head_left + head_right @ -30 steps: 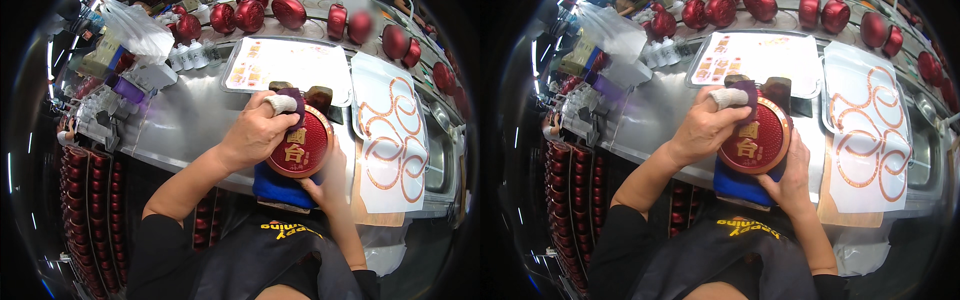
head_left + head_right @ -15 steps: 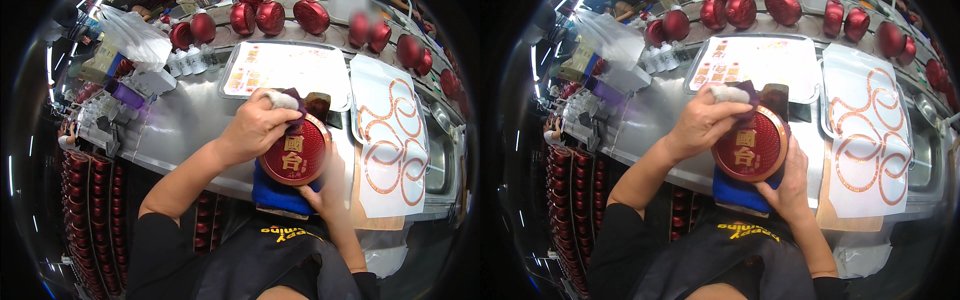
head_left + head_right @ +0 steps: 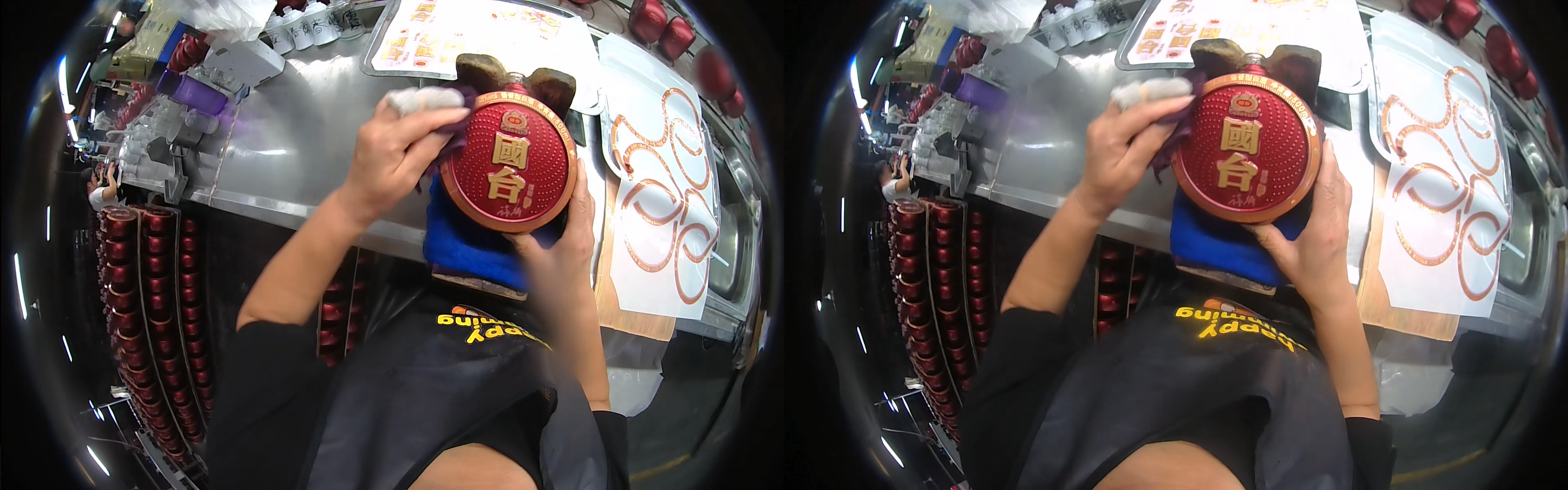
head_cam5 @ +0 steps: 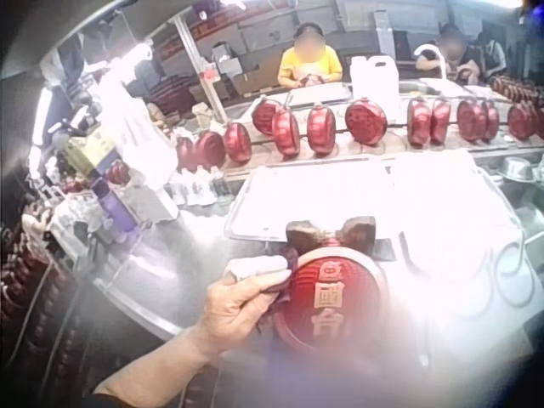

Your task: The person places a red spherical ornament on a blue stand, then applies a gold circular sticker to its surface. They smooth the sticker with fingers and a cloth, then use a green sponge to press and clean the edges. The process repeats with additional stickers on the same ornament.

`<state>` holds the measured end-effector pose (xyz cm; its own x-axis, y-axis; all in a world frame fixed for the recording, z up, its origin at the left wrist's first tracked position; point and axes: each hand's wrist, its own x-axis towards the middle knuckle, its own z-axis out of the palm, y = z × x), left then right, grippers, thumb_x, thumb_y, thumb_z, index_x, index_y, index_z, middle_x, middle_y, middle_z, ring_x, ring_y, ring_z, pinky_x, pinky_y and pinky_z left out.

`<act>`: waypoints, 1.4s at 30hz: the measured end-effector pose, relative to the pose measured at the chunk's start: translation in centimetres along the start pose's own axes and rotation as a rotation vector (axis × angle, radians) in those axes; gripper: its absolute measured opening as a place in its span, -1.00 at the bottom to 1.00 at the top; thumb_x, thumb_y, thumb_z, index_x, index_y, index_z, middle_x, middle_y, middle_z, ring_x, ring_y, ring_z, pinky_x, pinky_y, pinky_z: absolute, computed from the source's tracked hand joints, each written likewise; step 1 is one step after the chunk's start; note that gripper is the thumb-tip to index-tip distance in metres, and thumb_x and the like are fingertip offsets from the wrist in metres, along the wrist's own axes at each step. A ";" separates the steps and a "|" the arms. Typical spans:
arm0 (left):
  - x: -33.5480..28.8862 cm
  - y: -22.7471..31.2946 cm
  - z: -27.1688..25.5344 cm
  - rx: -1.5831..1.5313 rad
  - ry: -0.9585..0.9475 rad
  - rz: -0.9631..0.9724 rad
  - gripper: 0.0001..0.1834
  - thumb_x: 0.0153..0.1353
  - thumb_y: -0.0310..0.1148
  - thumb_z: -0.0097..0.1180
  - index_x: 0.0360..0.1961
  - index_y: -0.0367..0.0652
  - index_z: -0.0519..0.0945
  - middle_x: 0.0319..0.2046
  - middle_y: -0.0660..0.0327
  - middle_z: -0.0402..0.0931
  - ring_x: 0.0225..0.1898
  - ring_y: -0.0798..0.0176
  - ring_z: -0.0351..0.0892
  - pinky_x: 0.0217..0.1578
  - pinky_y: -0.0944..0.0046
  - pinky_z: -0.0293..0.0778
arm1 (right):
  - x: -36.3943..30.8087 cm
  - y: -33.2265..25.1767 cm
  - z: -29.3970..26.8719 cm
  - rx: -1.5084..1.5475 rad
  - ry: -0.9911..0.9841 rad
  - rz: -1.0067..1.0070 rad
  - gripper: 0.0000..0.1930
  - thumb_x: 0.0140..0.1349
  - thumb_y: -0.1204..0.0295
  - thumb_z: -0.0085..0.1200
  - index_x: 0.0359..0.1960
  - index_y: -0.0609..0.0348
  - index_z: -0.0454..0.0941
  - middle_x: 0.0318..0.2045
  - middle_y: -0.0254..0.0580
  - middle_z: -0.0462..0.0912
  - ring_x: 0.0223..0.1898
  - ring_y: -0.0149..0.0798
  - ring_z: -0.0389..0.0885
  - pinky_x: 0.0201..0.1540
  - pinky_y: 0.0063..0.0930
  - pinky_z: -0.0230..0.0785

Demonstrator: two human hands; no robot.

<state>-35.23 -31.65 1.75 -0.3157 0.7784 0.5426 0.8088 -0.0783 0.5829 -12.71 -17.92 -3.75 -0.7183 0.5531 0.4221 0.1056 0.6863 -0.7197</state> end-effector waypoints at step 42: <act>2.9 -0.2 1.8 -0.709 -0.102 -0.621 -0.36 0.58 0.12 -0.14 0.17 -0.31 0.56 0.01 0.07 0.61 0.11 0.29 0.56 0.20 0.28 0.44 | -0.2 1.1 -0.2 0.071 -0.028 -0.004 0.10 0.01 0.20 0.51 0.53 0.32 0.10 0.29 0.15 0.47 0.24 0.09 0.51 0.31 -0.09 0.35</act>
<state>-35.41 -28.24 2.07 -0.5162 0.8561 -0.0236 0.0107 0.0339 0.9994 -12.31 -17.22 -4.49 -0.7376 0.5362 0.4103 0.0543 0.6529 -0.7555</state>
